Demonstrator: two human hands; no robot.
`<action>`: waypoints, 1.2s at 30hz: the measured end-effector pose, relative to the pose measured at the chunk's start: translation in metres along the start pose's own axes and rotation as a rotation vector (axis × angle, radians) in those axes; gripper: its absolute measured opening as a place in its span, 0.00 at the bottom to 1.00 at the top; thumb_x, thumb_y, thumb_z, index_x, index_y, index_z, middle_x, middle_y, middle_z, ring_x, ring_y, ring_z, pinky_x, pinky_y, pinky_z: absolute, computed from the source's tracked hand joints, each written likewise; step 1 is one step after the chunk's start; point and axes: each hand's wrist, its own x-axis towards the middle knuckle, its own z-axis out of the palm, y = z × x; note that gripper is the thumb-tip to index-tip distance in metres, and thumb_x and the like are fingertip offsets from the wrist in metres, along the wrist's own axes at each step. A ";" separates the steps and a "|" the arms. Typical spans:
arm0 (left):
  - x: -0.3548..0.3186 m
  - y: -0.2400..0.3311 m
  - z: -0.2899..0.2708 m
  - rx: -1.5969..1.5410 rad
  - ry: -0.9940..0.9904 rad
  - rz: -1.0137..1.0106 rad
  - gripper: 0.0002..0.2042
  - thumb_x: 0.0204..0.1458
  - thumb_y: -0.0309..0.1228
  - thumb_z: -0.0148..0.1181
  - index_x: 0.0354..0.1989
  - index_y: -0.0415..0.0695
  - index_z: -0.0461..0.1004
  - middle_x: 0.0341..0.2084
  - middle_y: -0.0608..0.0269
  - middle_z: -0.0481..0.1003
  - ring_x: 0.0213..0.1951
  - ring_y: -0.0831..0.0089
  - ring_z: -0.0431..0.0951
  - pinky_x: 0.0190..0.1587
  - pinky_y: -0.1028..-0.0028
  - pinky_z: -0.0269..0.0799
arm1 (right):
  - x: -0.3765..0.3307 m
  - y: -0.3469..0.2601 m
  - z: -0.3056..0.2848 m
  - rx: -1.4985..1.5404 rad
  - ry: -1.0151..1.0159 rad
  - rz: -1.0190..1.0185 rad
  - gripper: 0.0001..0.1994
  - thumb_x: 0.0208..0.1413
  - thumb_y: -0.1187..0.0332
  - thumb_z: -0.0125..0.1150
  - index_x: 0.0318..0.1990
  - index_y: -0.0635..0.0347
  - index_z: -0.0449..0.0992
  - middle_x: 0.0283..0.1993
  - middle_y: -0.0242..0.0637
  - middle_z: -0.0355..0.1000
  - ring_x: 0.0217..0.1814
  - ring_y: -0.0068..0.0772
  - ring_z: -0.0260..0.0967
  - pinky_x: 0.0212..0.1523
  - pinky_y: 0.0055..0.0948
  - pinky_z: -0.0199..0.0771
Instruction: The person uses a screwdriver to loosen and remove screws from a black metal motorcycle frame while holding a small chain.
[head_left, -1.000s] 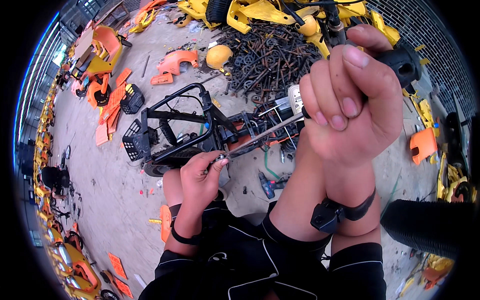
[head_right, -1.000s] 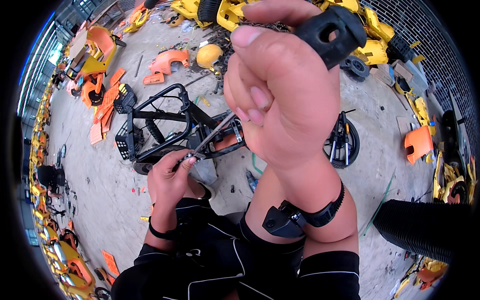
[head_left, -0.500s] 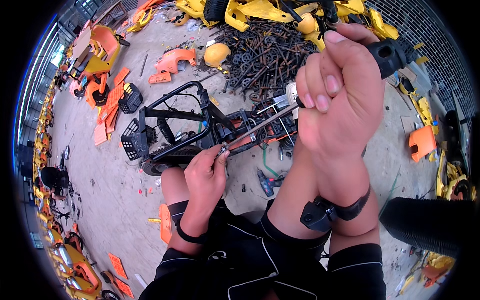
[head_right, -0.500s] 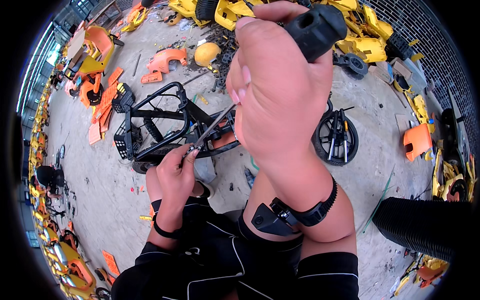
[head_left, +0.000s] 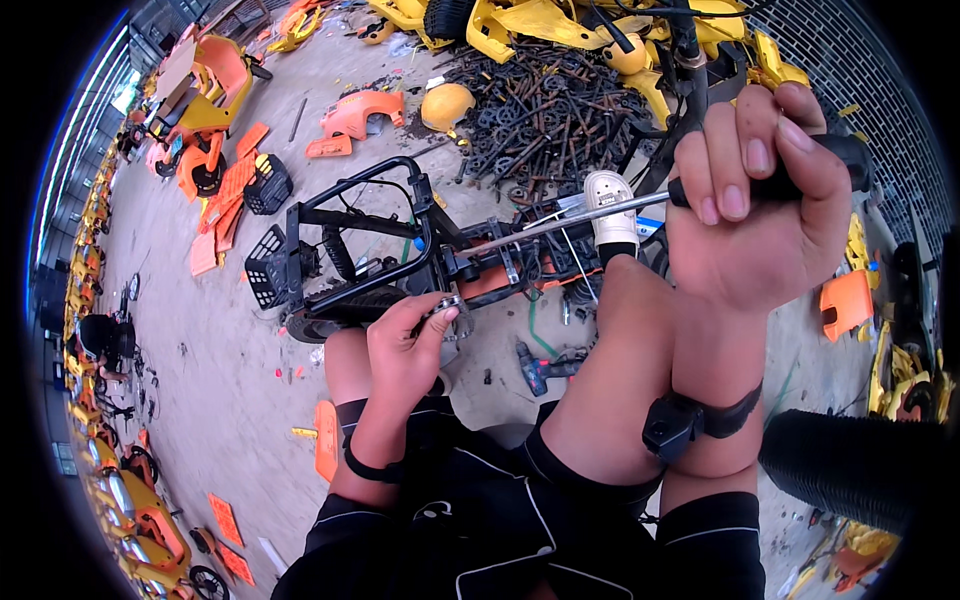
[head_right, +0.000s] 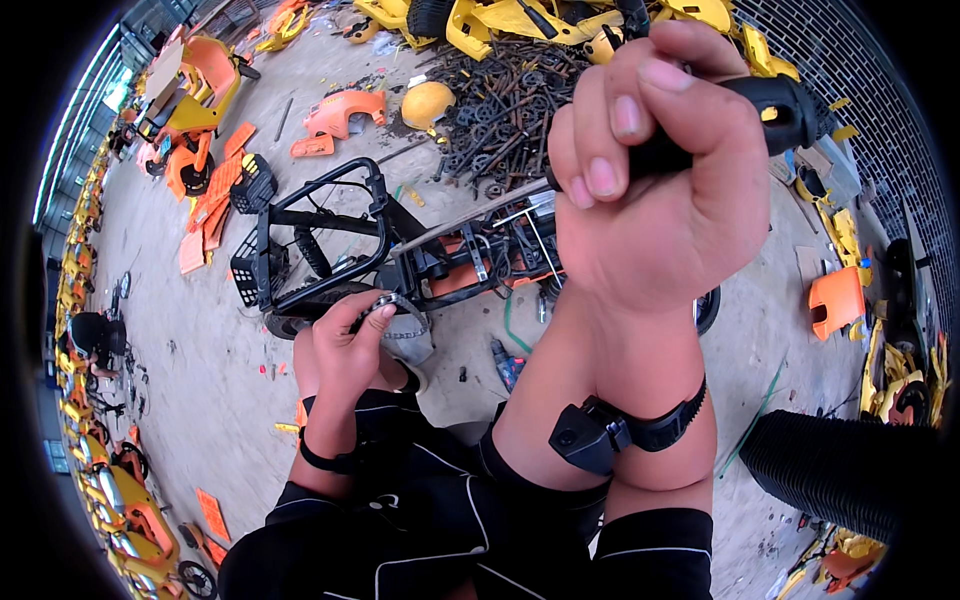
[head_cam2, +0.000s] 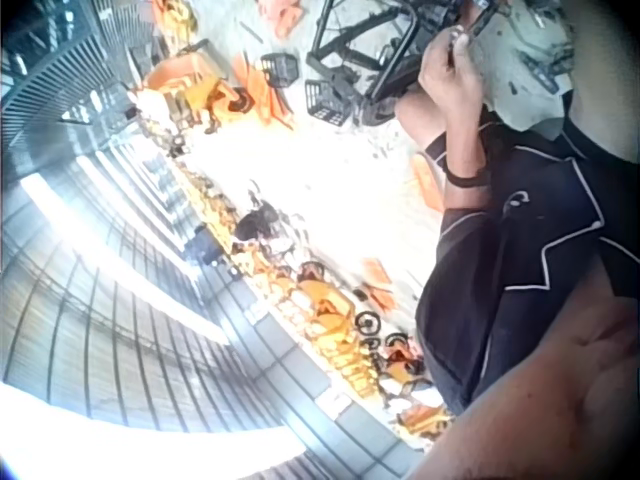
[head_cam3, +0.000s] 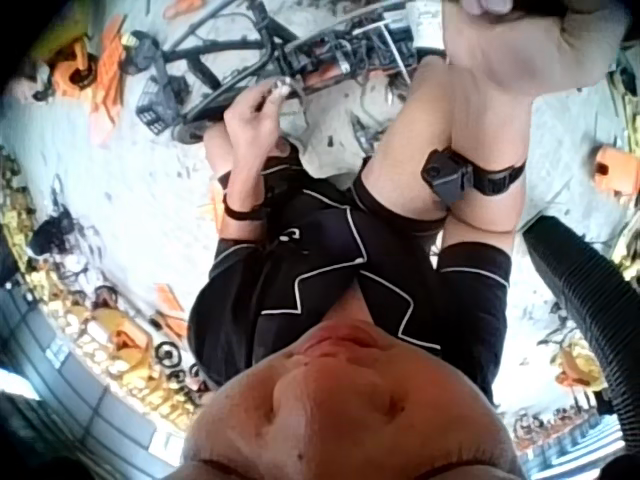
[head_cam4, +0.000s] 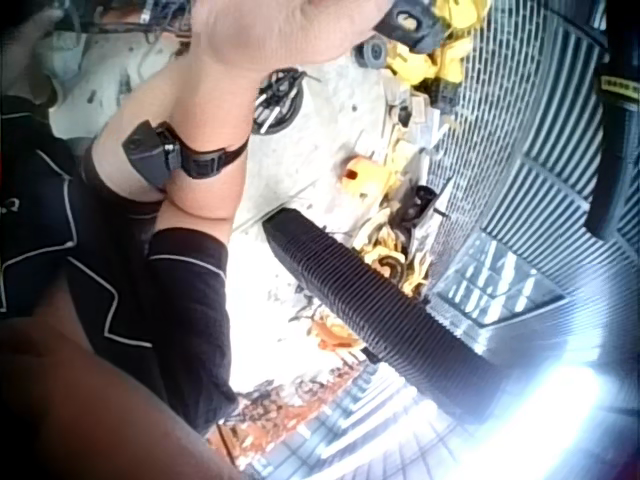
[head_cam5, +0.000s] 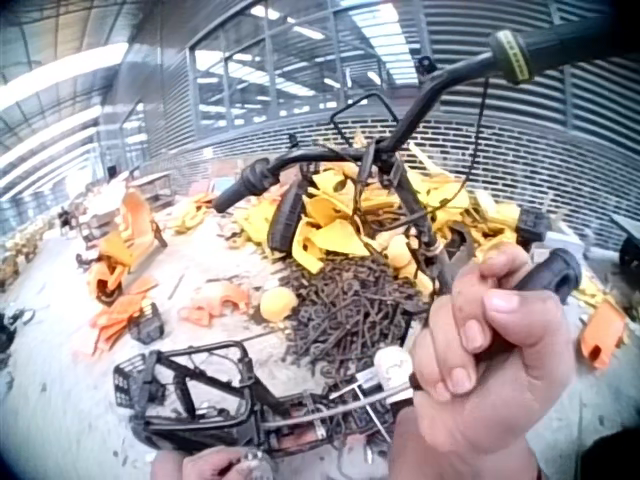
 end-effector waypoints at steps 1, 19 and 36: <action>0.001 0.000 -0.002 -0.011 -0.010 0.016 0.05 0.51 0.22 0.67 0.36 0.37 0.81 0.27 0.60 0.80 0.27 0.72 0.76 0.32 0.75 0.70 | 0.001 -0.001 -0.006 0.059 -0.086 0.036 0.13 0.59 0.71 0.48 0.48 0.64 0.72 0.27 0.31 0.61 0.17 0.21 0.54 0.18 0.22 0.59; 0.002 0.010 -0.008 -0.001 -0.061 0.084 0.07 0.48 0.22 0.69 0.35 0.37 0.80 0.26 0.61 0.78 0.28 0.73 0.74 0.33 0.75 0.69 | -0.002 -0.009 0.000 0.148 -0.218 0.182 0.14 0.54 0.69 0.57 0.48 0.59 0.66 0.23 0.27 0.61 0.15 0.18 0.57 0.17 0.19 0.63; 0.005 0.010 -0.009 0.140 -0.146 0.170 0.08 0.48 0.20 0.68 0.37 0.36 0.80 0.26 0.58 0.78 0.28 0.69 0.75 0.33 0.74 0.70 | -0.002 -0.011 -0.004 0.118 -0.407 0.254 0.18 0.53 0.70 0.58 0.51 0.53 0.63 0.22 0.26 0.61 0.16 0.18 0.57 0.20 0.19 0.63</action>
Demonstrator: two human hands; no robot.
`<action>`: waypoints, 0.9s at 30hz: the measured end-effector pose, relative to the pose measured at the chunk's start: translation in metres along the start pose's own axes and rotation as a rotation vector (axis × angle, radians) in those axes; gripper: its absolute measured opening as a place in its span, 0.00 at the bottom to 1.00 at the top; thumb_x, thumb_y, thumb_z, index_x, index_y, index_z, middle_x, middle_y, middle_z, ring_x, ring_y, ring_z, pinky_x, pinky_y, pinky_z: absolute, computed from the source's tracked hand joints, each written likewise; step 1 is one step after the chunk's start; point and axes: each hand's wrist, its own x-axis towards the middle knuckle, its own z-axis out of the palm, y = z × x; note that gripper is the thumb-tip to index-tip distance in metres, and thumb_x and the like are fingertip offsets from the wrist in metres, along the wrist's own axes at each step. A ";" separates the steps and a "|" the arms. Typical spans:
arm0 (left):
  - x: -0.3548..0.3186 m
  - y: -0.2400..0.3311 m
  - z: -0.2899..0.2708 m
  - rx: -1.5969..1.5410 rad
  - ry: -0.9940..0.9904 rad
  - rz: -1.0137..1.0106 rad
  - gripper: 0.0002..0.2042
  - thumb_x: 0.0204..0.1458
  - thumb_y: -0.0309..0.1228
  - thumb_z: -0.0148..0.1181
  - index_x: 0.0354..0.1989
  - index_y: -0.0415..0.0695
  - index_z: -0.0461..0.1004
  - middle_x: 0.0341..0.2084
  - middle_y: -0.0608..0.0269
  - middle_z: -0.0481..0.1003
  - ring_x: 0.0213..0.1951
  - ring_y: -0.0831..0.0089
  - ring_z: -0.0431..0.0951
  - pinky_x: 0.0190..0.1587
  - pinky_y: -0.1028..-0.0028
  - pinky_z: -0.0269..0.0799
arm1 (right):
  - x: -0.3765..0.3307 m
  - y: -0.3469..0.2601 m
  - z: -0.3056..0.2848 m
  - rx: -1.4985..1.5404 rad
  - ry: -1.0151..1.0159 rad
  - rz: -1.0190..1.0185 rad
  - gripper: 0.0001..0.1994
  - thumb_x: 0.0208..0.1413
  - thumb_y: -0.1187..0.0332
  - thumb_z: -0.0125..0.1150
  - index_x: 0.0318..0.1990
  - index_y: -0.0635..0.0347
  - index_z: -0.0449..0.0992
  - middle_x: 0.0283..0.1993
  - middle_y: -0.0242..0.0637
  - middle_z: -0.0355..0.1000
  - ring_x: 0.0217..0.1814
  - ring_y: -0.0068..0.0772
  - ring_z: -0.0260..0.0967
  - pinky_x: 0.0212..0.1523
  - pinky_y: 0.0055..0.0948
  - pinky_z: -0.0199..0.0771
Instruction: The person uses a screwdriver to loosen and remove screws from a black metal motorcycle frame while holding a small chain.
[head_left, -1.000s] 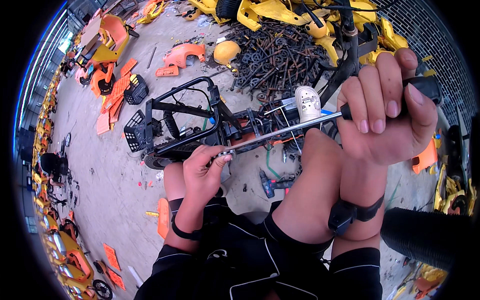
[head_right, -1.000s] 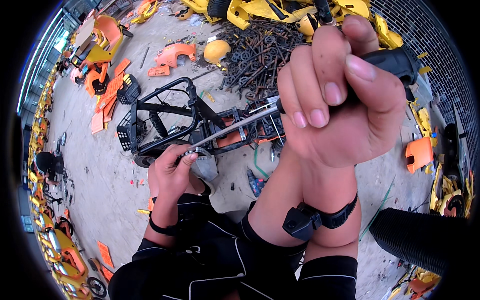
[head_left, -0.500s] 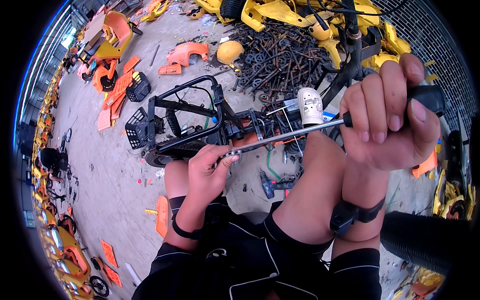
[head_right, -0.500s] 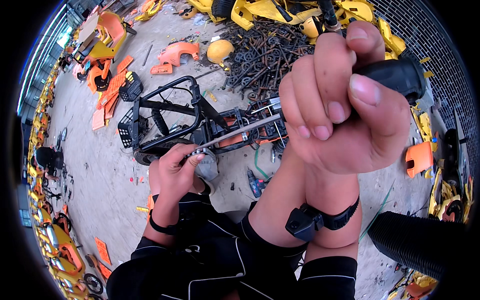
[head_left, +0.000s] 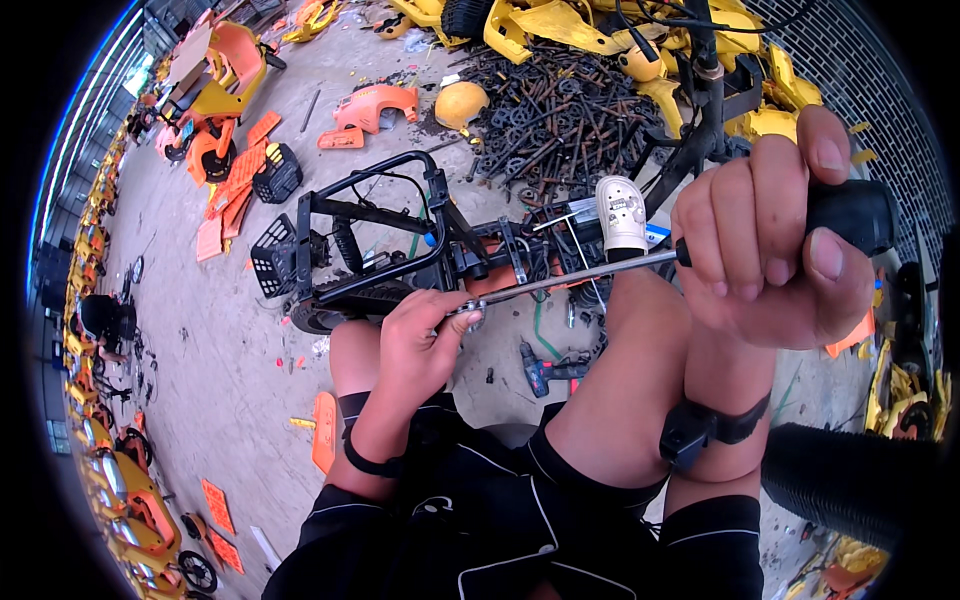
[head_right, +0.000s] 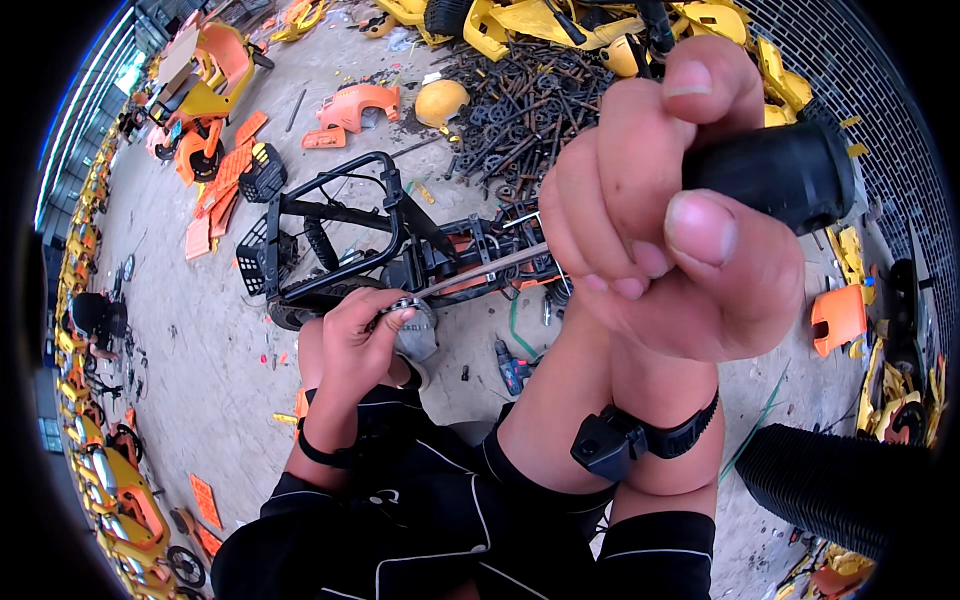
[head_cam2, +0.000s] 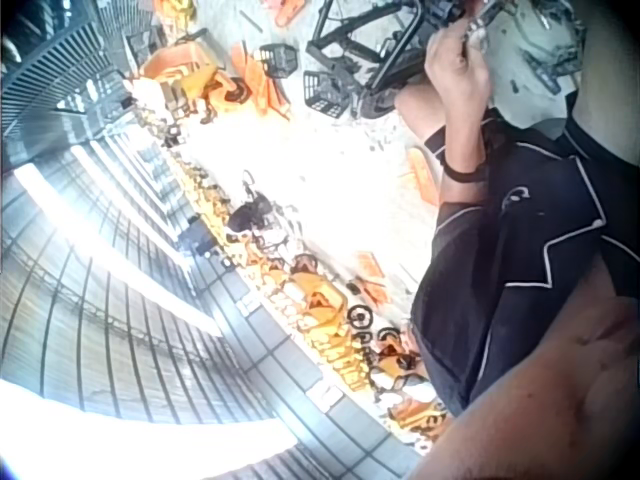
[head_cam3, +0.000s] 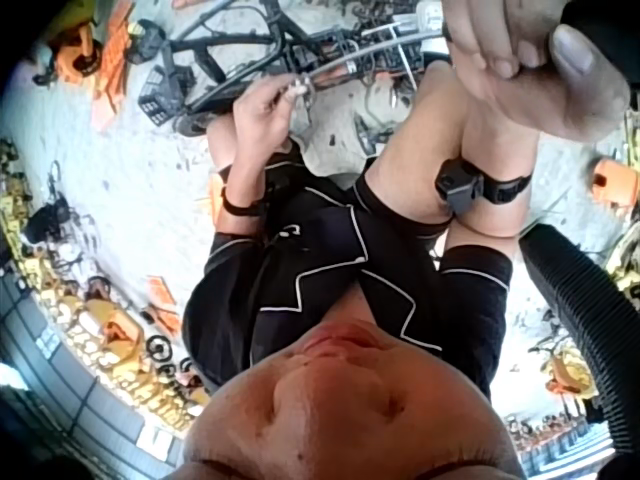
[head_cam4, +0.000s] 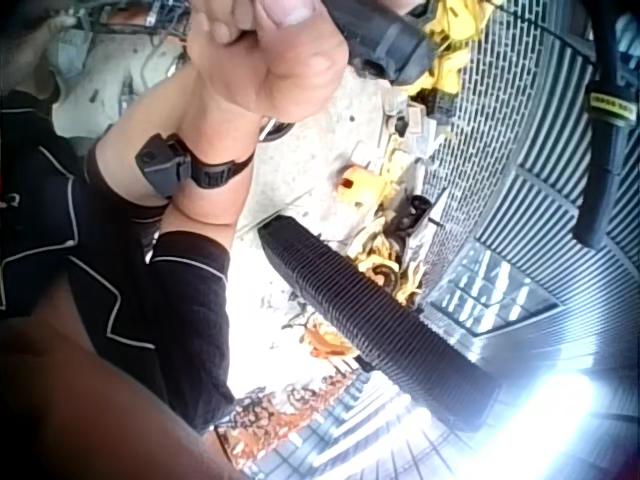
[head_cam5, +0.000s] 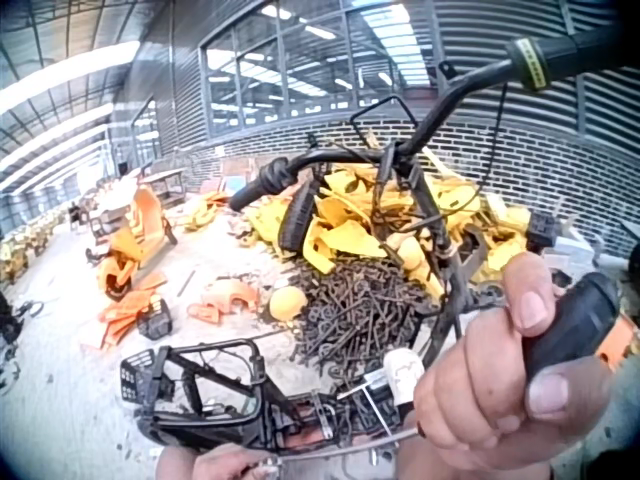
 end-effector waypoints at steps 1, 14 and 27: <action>0.000 0.000 -0.001 0.004 -0.004 -0.004 0.08 0.48 0.20 0.68 0.37 0.36 0.80 0.26 0.58 0.78 0.28 0.69 0.75 0.33 0.74 0.70 | 0.000 -0.001 0.001 -0.011 -0.003 0.002 0.18 0.53 0.69 0.58 0.50 0.53 0.63 0.22 0.26 0.61 0.16 0.18 0.57 0.20 0.20 0.63; -0.004 -0.001 0.004 -0.028 0.021 0.003 0.07 0.48 0.24 0.68 0.36 0.40 0.79 0.24 0.58 0.77 0.26 0.61 0.74 0.31 0.68 0.69 | 0.001 0.002 0.009 0.016 0.034 0.010 0.18 0.51 0.70 0.60 0.49 0.52 0.62 0.21 0.25 0.62 0.14 0.16 0.57 0.17 0.17 0.62; -0.003 0.000 0.005 0.000 -0.007 -0.001 0.07 0.47 0.24 0.68 0.35 0.38 0.79 0.24 0.56 0.77 0.27 0.59 0.76 0.31 0.67 0.71 | 0.005 0.003 0.010 0.002 -0.081 0.060 0.16 0.52 0.71 0.59 0.46 0.51 0.62 0.21 0.26 0.62 0.13 0.17 0.55 0.15 0.17 0.59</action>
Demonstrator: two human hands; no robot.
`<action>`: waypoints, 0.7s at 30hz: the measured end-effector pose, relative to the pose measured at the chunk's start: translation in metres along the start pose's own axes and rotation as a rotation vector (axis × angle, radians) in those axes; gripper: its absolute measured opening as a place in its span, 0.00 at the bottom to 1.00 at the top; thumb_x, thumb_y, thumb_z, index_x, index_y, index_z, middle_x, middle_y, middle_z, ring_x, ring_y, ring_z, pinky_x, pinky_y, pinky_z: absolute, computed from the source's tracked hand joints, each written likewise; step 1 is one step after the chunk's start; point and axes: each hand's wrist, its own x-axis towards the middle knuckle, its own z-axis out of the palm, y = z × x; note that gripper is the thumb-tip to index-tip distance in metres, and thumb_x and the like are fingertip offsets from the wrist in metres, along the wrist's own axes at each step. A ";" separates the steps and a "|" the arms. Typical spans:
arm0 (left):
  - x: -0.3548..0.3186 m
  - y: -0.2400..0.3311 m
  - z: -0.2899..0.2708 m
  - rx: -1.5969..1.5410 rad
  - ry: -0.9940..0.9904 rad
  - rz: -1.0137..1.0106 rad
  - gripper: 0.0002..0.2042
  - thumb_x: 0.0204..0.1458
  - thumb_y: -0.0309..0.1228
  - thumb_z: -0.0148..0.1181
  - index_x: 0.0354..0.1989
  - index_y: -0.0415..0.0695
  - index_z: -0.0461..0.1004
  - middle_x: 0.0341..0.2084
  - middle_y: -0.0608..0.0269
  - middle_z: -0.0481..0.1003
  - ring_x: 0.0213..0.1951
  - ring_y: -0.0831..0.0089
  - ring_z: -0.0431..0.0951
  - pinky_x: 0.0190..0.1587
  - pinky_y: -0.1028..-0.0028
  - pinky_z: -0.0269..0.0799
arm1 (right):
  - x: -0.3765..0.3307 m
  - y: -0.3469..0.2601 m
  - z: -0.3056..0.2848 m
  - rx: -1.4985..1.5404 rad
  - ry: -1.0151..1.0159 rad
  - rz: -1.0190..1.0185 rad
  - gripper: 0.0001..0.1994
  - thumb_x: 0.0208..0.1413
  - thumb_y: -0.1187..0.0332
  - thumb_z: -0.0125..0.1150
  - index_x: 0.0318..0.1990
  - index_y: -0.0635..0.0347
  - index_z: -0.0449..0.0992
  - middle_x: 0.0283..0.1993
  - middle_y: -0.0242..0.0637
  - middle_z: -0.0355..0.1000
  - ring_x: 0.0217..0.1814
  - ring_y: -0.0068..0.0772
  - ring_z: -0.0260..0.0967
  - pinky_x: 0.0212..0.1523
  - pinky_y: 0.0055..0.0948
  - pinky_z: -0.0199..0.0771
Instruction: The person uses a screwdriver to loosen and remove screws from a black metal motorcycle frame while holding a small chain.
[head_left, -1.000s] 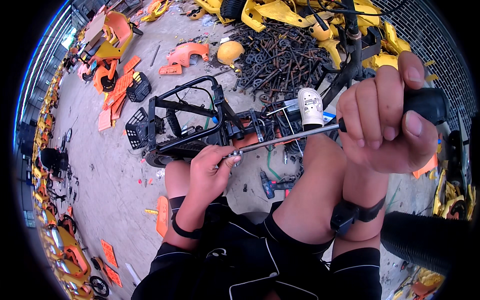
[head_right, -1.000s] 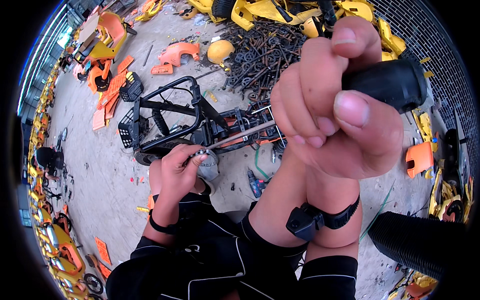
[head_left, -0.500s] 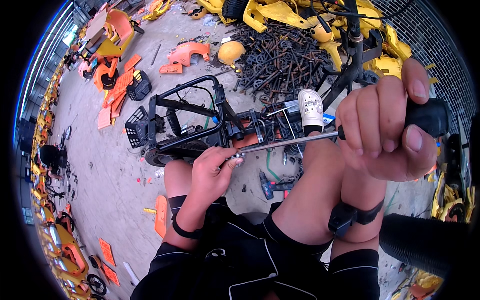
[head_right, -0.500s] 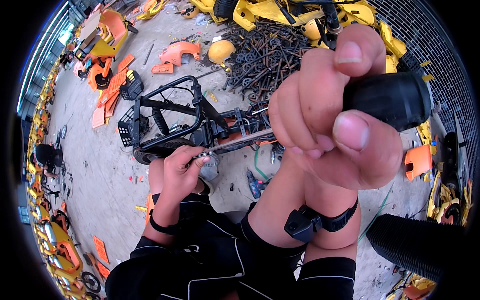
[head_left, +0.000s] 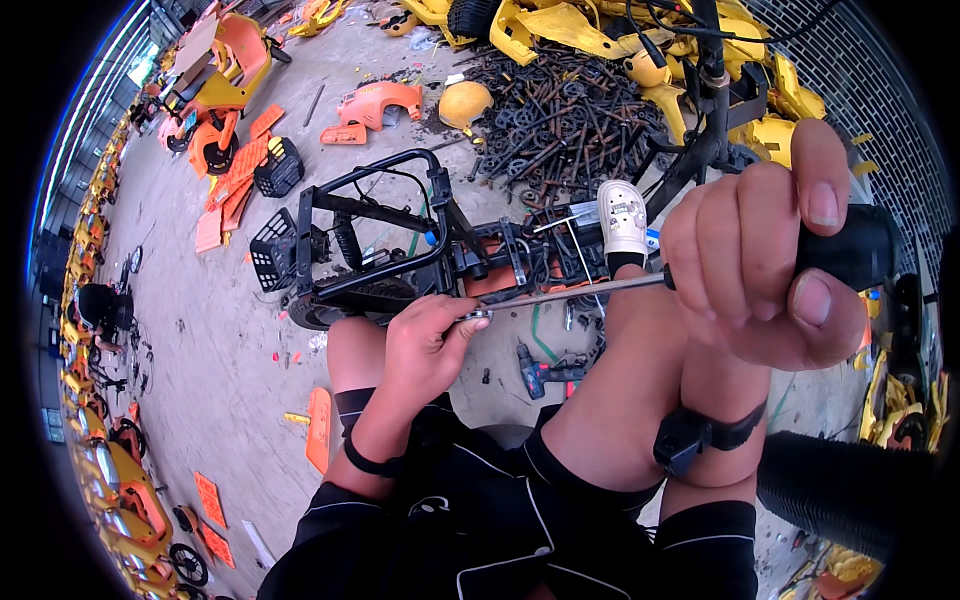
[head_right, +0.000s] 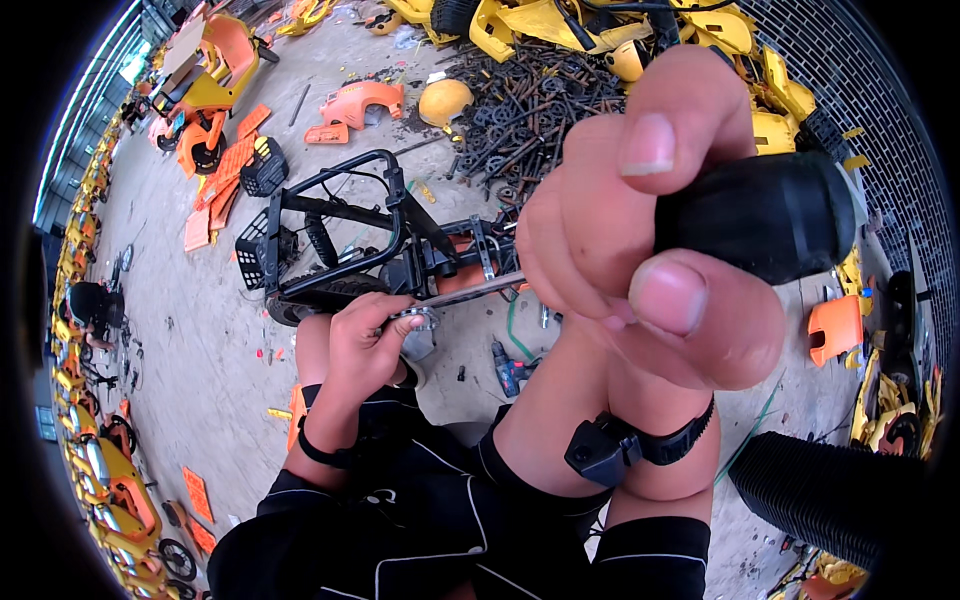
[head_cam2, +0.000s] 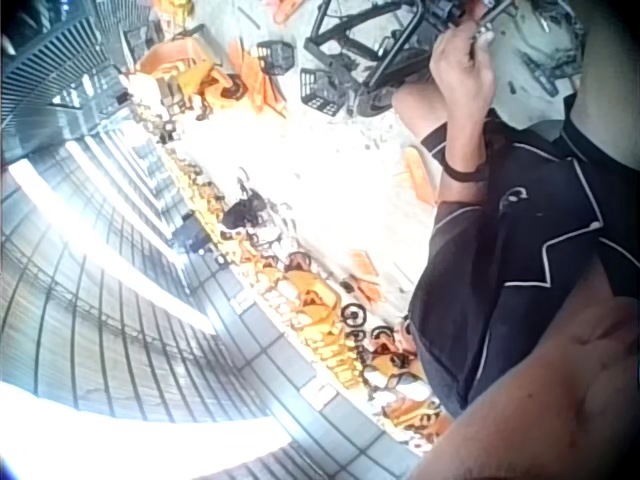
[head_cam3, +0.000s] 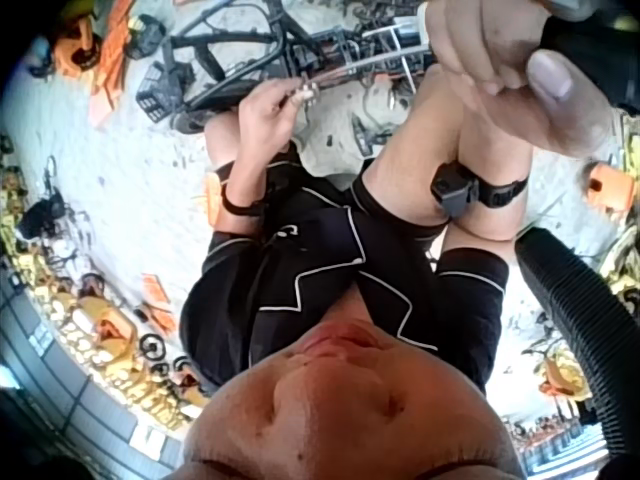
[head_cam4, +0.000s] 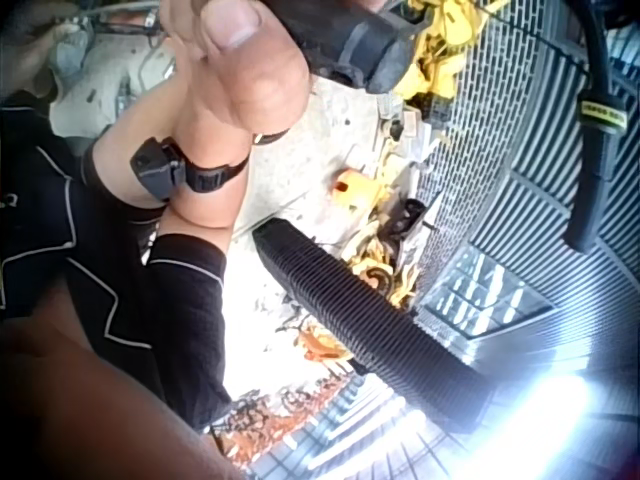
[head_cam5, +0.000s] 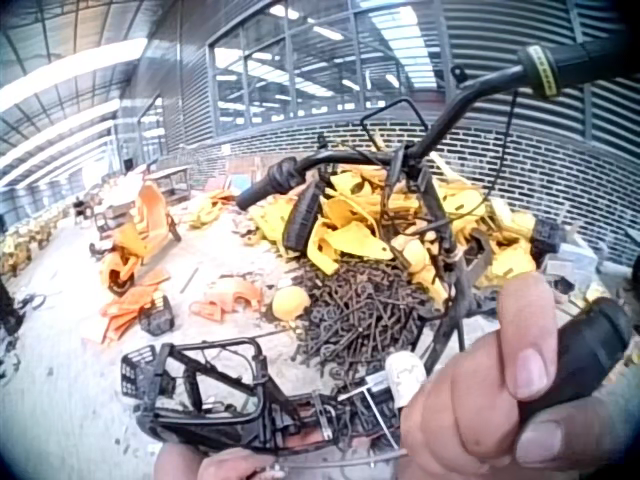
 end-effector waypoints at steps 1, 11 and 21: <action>0.000 -0.001 0.001 0.012 0.004 0.002 0.08 0.47 0.24 0.68 0.35 0.39 0.79 0.24 0.56 0.77 0.27 0.59 0.76 0.31 0.67 0.71 | 0.001 0.001 -0.001 -0.013 -0.008 0.001 0.15 0.53 0.72 0.58 0.46 0.52 0.62 0.21 0.26 0.62 0.13 0.18 0.55 0.16 0.18 0.59; -0.001 -0.001 0.008 0.109 0.068 0.039 0.07 0.45 0.22 0.69 0.33 0.39 0.79 0.22 0.57 0.75 0.26 0.61 0.75 0.30 0.68 0.70 | 0.000 0.014 0.015 -0.100 0.184 -0.083 0.13 0.61 0.72 0.46 0.52 0.60 0.66 0.22 0.31 0.59 0.15 0.20 0.50 0.18 0.23 0.58; 0.013 0.034 0.005 0.173 0.171 0.134 0.06 0.46 0.21 0.68 0.33 0.38 0.79 0.23 0.57 0.76 0.26 0.61 0.76 0.30 0.69 0.71 | -0.009 0.047 0.039 -0.594 0.519 -0.172 0.10 0.56 0.77 0.54 0.45 0.63 0.69 0.29 0.33 0.65 0.23 0.20 0.59 0.25 0.22 0.62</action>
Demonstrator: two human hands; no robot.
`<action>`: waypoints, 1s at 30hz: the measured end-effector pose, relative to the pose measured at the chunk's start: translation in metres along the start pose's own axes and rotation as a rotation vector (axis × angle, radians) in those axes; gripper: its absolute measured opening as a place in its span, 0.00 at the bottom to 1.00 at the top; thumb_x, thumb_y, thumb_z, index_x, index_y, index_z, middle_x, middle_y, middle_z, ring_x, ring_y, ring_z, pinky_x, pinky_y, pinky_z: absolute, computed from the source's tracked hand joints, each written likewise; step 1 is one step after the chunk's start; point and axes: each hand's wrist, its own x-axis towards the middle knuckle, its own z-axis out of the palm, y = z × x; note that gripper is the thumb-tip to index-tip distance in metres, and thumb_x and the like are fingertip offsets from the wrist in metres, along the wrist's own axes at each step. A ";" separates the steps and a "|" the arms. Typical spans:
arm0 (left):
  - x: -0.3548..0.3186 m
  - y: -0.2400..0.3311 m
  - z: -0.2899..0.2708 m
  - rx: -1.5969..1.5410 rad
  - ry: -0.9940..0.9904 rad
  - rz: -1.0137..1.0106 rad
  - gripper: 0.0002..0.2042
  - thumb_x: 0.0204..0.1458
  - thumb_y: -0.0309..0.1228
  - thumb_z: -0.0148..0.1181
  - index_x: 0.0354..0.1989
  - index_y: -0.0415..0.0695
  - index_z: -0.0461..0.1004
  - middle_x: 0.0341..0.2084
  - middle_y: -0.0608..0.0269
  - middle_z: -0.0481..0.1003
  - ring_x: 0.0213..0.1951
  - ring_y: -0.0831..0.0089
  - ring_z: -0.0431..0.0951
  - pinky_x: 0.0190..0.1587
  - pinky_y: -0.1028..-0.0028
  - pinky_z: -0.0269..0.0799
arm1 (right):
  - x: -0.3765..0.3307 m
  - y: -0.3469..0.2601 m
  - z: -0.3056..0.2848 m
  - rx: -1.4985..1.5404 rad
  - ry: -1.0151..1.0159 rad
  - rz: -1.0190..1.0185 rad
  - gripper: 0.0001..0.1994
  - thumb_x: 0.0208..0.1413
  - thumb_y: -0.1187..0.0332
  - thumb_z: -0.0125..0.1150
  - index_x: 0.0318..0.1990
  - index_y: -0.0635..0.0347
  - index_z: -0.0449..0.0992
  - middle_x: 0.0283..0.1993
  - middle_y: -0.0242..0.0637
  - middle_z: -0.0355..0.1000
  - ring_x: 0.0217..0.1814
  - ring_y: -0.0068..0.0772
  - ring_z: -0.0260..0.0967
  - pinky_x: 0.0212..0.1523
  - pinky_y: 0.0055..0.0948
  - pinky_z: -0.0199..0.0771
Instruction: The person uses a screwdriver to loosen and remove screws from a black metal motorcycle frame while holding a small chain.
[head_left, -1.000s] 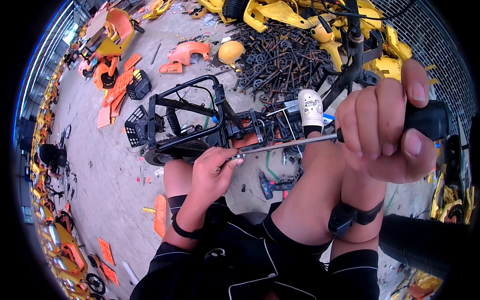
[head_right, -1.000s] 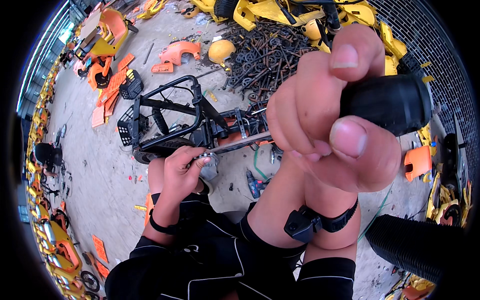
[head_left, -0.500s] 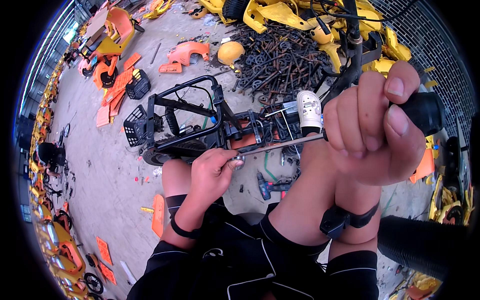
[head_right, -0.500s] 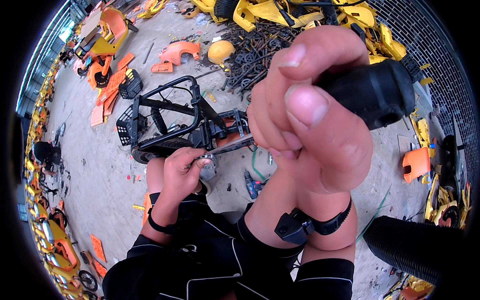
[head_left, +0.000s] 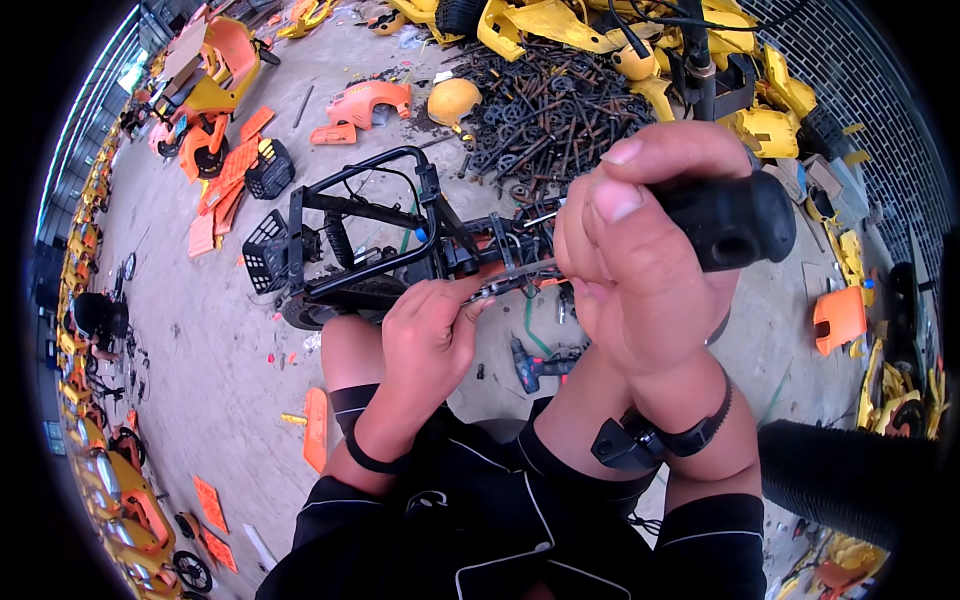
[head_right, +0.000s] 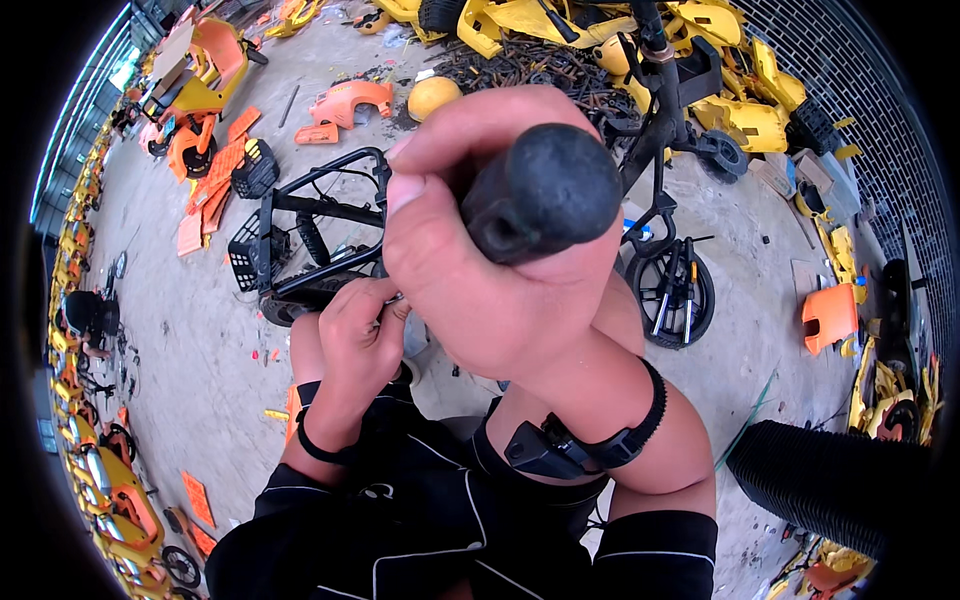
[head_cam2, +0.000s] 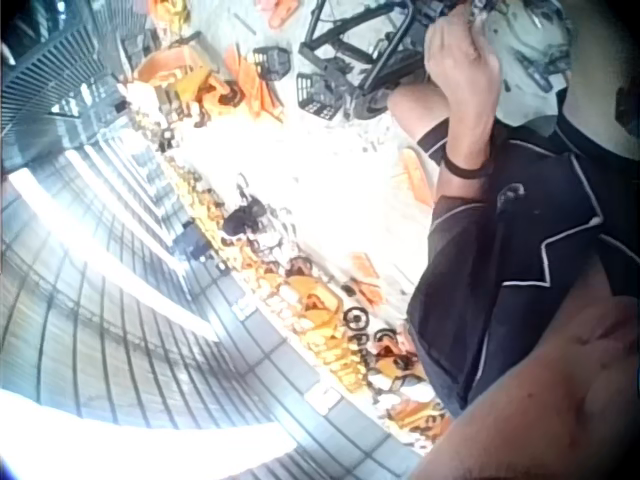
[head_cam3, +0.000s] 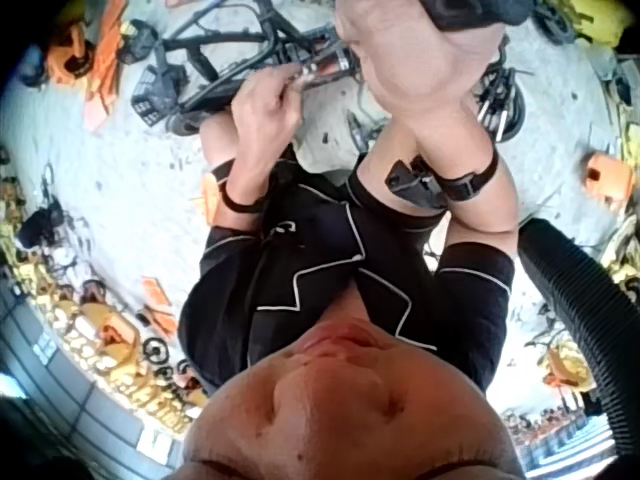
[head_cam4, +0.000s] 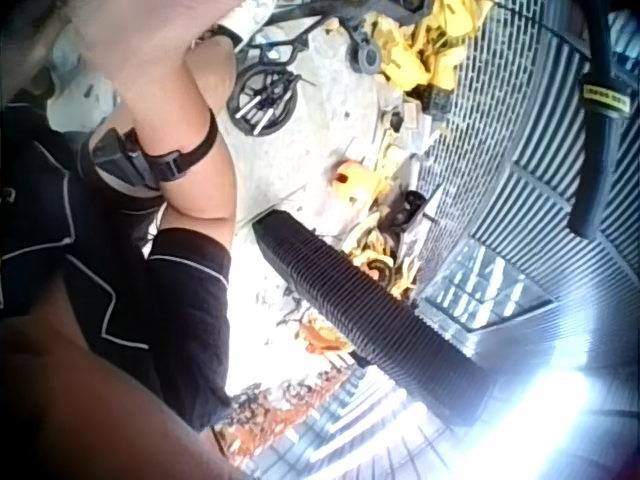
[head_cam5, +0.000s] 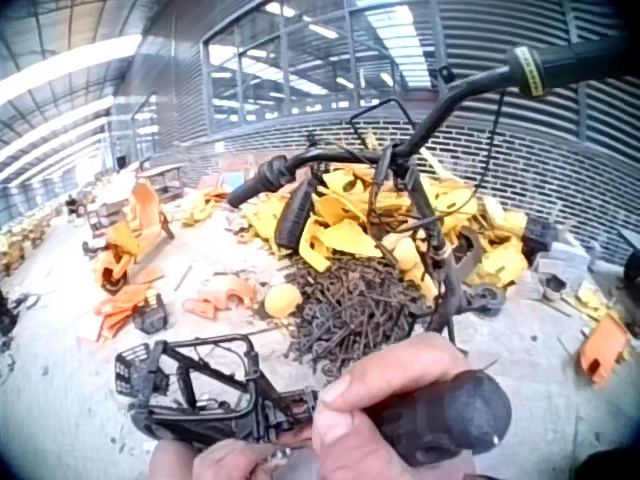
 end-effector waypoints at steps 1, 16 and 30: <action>0.003 0.000 -0.002 -0.014 -0.008 -0.004 0.06 0.46 0.20 0.68 0.33 0.38 0.79 0.23 0.57 0.76 0.26 0.62 0.76 0.30 0.70 0.70 | 0.003 0.000 0.000 -0.015 -0.004 -0.019 0.10 0.55 0.78 0.56 0.44 0.63 0.70 0.30 0.33 0.66 0.25 0.20 0.61 0.26 0.22 0.63; -0.010 -0.083 0.014 -0.142 -0.256 -0.413 0.10 0.53 0.28 0.66 0.41 0.37 0.80 0.28 0.51 0.79 0.28 0.66 0.78 0.33 0.71 0.72 | 0.012 0.011 -0.012 -0.167 0.062 0.166 0.10 0.50 0.80 0.66 0.39 0.63 0.73 0.38 0.32 0.70 0.34 0.19 0.68 0.37 0.20 0.68; 0.017 -0.140 0.023 0.104 0.069 -0.221 0.06 0.48 0.26 0.66 0.34 0.39 0.80 0.27 0.55 0.74 0.32 0.56 0.74 0.36 0.62 0.70 | 0.010 0.012 -0.004 -0.124 -0.096 0.092 0.10 0.55 0.74 0.60 0.40 0.59 0.65 0.23 0.33 0.60 0.15 0.20 0.51 0.15 0.20 0.53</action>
